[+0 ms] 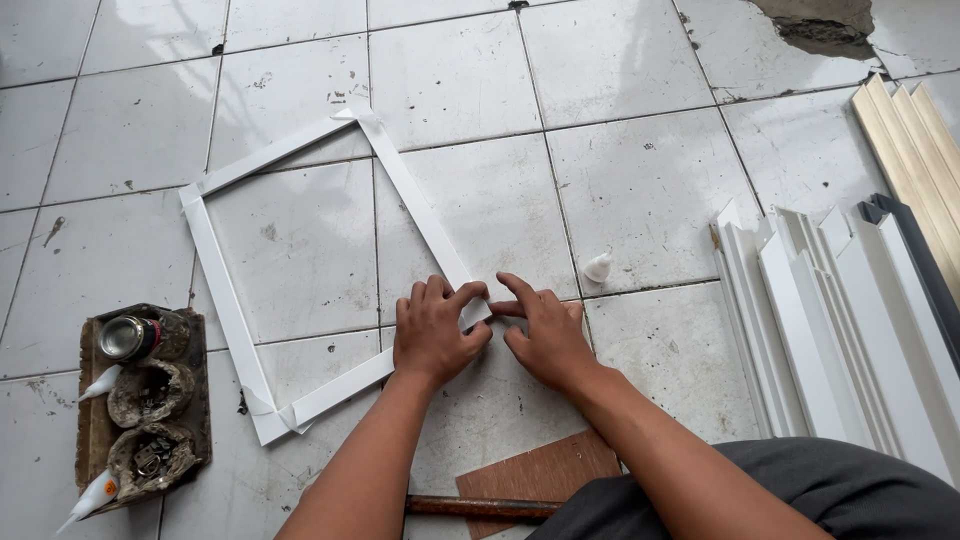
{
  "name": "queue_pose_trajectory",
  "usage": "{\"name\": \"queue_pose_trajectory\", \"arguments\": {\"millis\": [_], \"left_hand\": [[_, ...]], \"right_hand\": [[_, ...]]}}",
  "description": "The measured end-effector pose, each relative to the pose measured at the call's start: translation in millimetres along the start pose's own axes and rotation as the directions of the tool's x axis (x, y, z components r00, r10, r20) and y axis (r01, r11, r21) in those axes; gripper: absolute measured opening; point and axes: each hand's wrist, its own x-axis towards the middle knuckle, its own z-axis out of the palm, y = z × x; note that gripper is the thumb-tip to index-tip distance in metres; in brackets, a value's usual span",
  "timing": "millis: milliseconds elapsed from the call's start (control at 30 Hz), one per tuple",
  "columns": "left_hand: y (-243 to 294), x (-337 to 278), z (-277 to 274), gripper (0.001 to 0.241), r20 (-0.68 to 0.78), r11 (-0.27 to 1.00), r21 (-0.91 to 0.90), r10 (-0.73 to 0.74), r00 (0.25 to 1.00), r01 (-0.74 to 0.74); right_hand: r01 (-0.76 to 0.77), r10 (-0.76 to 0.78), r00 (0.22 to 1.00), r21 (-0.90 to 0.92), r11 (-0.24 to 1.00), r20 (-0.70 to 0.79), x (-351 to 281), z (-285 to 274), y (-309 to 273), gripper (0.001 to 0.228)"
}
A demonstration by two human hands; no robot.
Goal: Assembling a white rectangular frame by applying glue to the corners, joining them, and trimming excess material with a utility knife.
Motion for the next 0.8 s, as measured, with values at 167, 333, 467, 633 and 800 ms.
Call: {"name": "queue_pose_trajectory", "arguments": {"millis": [167,333,467,633,800], "left_hand": [[-2,1,0,0.036,0.03,1.0,-0.003,0.015,0.999,-0.014],[-7,4,-2,0.037,0.079,0.996,0.017,0.087,0.993,-0.089],[-10,4,-2,0.039,0.14,0.987,0.034,0.148,0.979,-0.154],[-11,4,0,0.04,0.156,0.984,0.048,0.163,0.974,-0.172],[-10,4,-5,0.04,0.16,0.982,0.048,0.175,0.971,-0.185]], "right_hand": [[-0.013,0.013,1.0,-0.041,0.999,-0.002,3,-5,6,0.048],[0.113,-0.123,0.991,-0.156,0.981,-0.059,8,-6,11,0.047],[0.222,-0.244,0.967,-0.225,0.949,-0.073,13,-2,13,0.045],[0.237,-0.254,0.967,-0.258,0.936,-0.034,7,-11,7,0.036],[0.095,-0.104,0.981,-0.059,0.994,-0.165,10,-12,22,0.035]]}}
